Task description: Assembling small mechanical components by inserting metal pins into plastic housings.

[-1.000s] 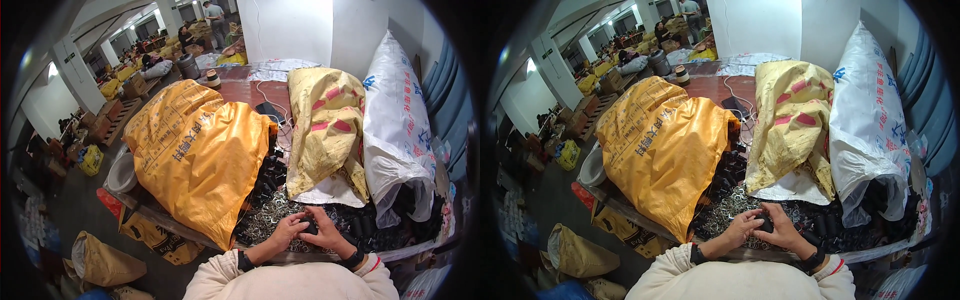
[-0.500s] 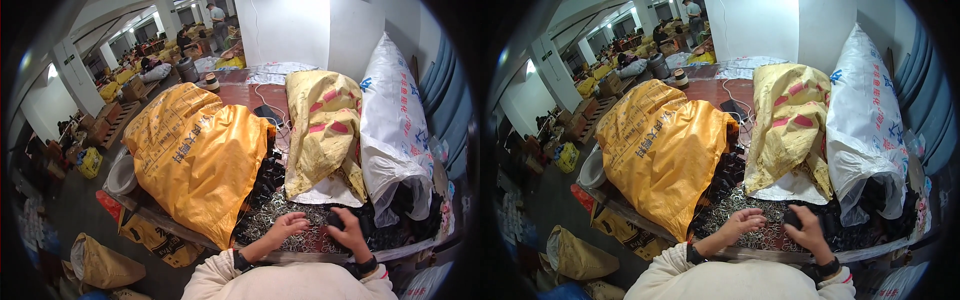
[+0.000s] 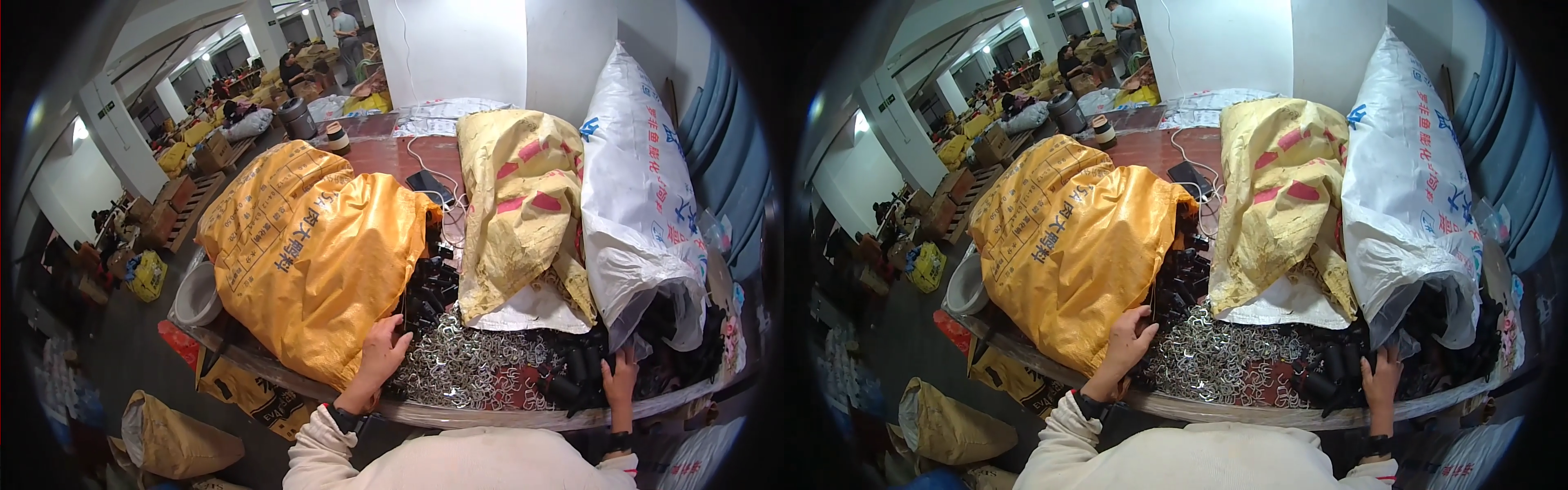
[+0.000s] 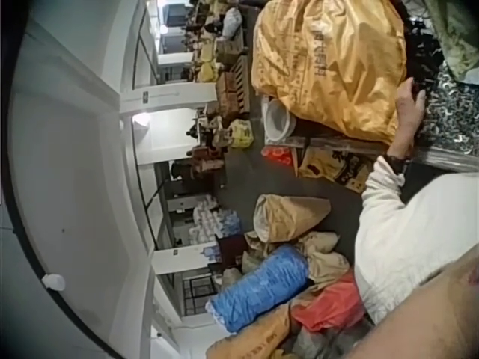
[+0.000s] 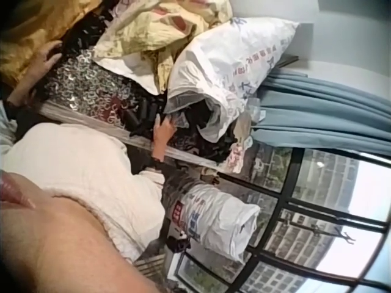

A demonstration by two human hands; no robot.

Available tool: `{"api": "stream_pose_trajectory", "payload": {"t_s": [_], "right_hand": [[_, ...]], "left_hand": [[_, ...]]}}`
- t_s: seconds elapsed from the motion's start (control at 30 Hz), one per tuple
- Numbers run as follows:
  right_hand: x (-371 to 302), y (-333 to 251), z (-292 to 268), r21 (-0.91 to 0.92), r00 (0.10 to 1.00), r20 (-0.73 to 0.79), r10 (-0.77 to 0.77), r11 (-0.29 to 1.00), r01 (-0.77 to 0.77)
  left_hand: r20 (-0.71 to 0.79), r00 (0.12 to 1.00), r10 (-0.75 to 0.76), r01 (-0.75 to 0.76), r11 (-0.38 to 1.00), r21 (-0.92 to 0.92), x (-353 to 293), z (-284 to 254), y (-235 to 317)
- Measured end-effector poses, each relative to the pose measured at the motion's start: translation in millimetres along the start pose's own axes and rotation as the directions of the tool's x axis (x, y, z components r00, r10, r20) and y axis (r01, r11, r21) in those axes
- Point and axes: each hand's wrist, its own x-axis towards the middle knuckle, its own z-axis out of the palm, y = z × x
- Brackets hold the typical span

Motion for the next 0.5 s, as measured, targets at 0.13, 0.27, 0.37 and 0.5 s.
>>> {"api": "stream_pose_trajectory", "payload": {"t_s": [0.13,0.27,0.37,0.5], "right_hand": [[2,-4,2,0.009,0.994,-0.038,0.102,0.995,-0.102],[11,-17,-11,0.002,0.987,-0.142,0.072,0.997,-0.072],[12,-25,-17,0.026,0.983,-0.174,0.061,0.998,-0.057],[6,-40,-25,0.089,0.984,-0.175,0.024,0.996,-0.009]], "left_hand": [[0.141,0.989,0.05,-0.102,0.916,0.389,-5,1,-2],[0.225,0.974,-0.036,-0.068,0.897,0.436,-6,3,-4],[0.244,0.97,-0.024,-0.079,0.912,0.402,-10,-2,-1],[0.301,0.953,0.042,-0.156,0.917,0.366,-23,-16,6]]}}
